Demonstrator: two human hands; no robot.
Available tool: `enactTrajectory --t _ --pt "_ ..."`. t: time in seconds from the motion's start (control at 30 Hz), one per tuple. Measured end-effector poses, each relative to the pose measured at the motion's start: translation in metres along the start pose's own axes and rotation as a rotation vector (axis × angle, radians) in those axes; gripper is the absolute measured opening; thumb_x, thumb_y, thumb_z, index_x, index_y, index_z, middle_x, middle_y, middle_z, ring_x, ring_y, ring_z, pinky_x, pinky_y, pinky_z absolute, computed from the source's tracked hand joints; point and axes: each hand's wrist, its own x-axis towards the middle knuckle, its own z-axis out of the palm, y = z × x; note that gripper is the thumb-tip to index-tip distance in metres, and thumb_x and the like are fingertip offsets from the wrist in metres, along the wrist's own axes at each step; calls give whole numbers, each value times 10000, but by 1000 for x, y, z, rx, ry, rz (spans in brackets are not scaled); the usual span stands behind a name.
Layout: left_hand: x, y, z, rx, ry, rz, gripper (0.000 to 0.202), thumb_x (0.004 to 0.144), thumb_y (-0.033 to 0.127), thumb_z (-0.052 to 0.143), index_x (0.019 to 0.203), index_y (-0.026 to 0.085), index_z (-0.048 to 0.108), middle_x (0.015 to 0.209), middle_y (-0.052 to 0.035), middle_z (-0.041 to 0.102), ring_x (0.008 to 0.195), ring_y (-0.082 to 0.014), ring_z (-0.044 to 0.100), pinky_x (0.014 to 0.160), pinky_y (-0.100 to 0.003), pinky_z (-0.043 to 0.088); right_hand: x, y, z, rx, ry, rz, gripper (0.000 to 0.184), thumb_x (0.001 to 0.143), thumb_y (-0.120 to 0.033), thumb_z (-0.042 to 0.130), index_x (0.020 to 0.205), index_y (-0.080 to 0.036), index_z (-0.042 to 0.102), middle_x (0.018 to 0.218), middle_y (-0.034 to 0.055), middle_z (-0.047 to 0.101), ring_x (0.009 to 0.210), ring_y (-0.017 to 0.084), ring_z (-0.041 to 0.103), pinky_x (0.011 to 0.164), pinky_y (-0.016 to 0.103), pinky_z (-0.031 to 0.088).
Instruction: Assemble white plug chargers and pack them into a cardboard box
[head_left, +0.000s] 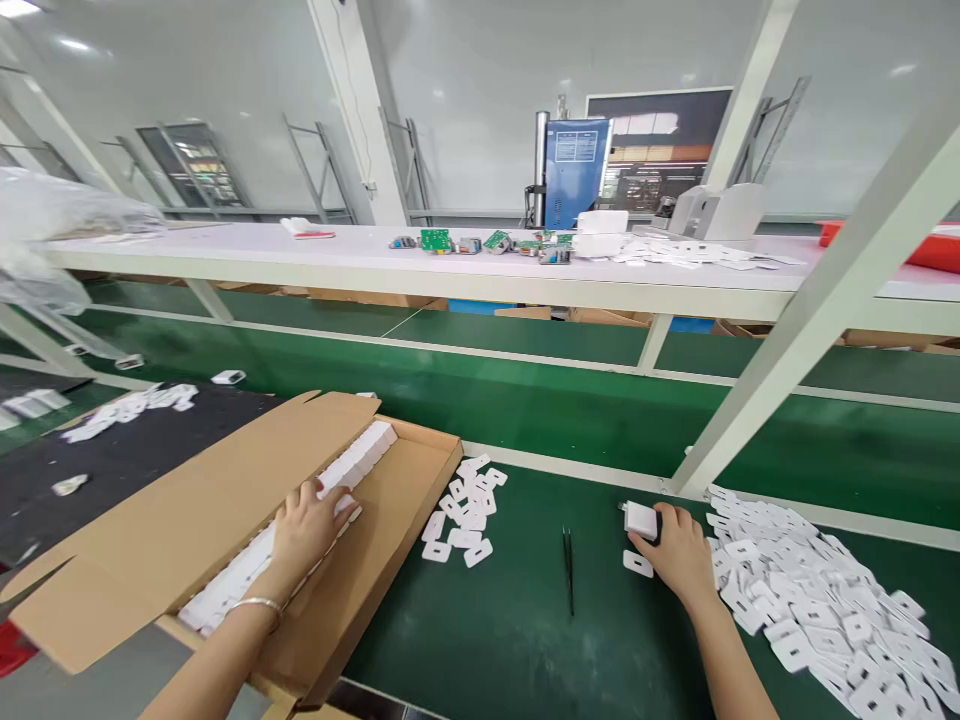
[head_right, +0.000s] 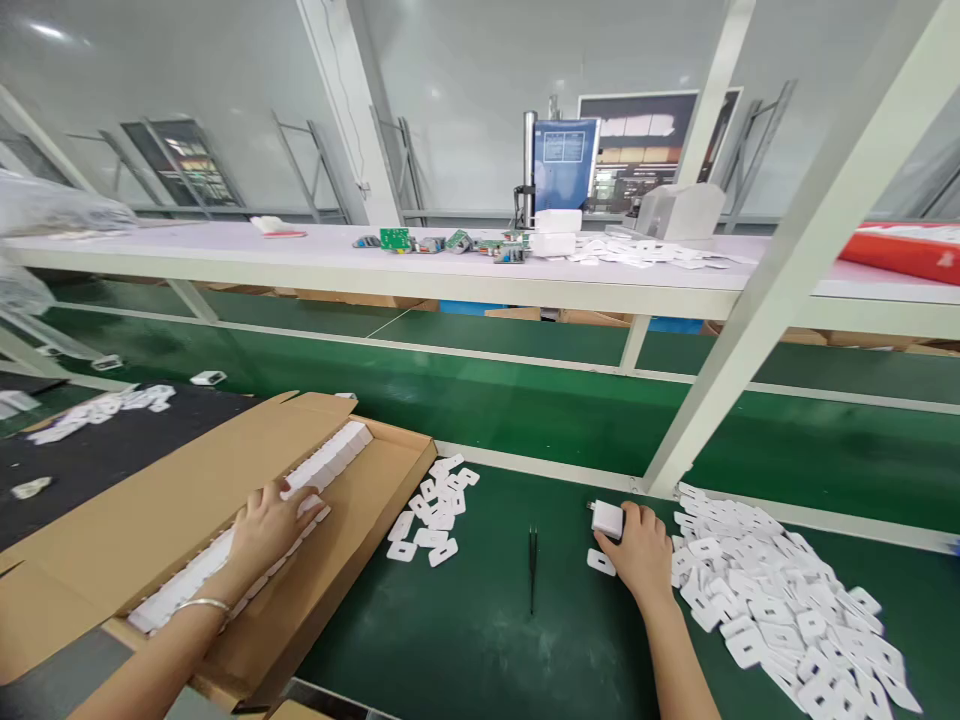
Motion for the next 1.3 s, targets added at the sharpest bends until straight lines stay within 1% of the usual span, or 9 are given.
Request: enactTrajectory --t 0.17,0.37,0.5,0.57,0.73,0.83,1.0,1.07,1.3 --pt "5 0 -11 -113 -3 -48 376 962 450 583 1206 244 782 1334 -197 552 1237 -416 510 1043 -547 448 2 26 11 111 54 -150 616 886 -568 446 1336 -185 619 1390 176 642 1250 434 594 893 547 527" --pt "-6 17 -50 -306 149 -110 478 1066 373 349 1344 181 687 1285 -213 592 1220 -401 564 1037 -594 479 4 19 8 276 144 -203 590 811 -722 501 1055 -208 660 1122 191 736 1061 450 675 780 553 534" --pt "-66 74 -74 -434 248 70 367 1039 285 421 1335 199 620 1360 -151 584 1315 -291 559 1137 -448 469 -30 -27 -18 467 69 -232 495 824 -672 610 1000 -210 635 944 141 730 874 361 703 717 469 548" --pt "-103 116 -75 -624 236 368 359 990 228 508 1338 218 595 1372 -145 594 1294 -287 591 1099 -432 511 -54 -55 -28 531 47 -271 429 861 -636 632 984 -225 630 903 108 721 827 323 700 701 434 551" --pt "-164 214 -48 -786 -50 805 827 843 298 763 1553 180 354 1526 -216 544 1264 -369 654 1005 -488 596 -116 -110 -32 593 98 -367 323 891 -552 679 959 -244 614 848 65 691 768 282 683 706 406 543" --pt "-177 242 -30 -907 -127 861 587 914 214 662 1459 173 447 1437 -199 637 1179 -359 705 950 -502 607 -138 -121 -35 578 68 -380 252 890 -464 696 962 -244 595 843 44 666 766 263 676 713 395 548" --pt "-176 240 -38 -1339 -337 691 348 954 131 607 1284 241 591 1265 -77 732 1127 -250 716 995 -376 566 -122 -80 -54 612 -207 -515 371 941 -468 682 1242 -266 602 1246 104 652 1149 281 676 970 403 574" --pt "-171 232 -53 -1469 -412 626 306 985 141 599 1268 257 610 1283 -71 713 1188 -228 685 1037 -338 535 -100 -49 -50 532 -101 -402 296 1003 -463 588 1239 -287 624 1276 106 631 1218 294 654 1024 440 554" --pt "-159 216 -85 -1670 -337 722 316 1053 160 530 1329 308 566 1329 -87 650 1271 -224 613 1056 -344 501 -57 7 -8 334 -135 -326 334 1032 -512 469 1216 -272 611 1177 97 615 733 208 710 647 357 595"
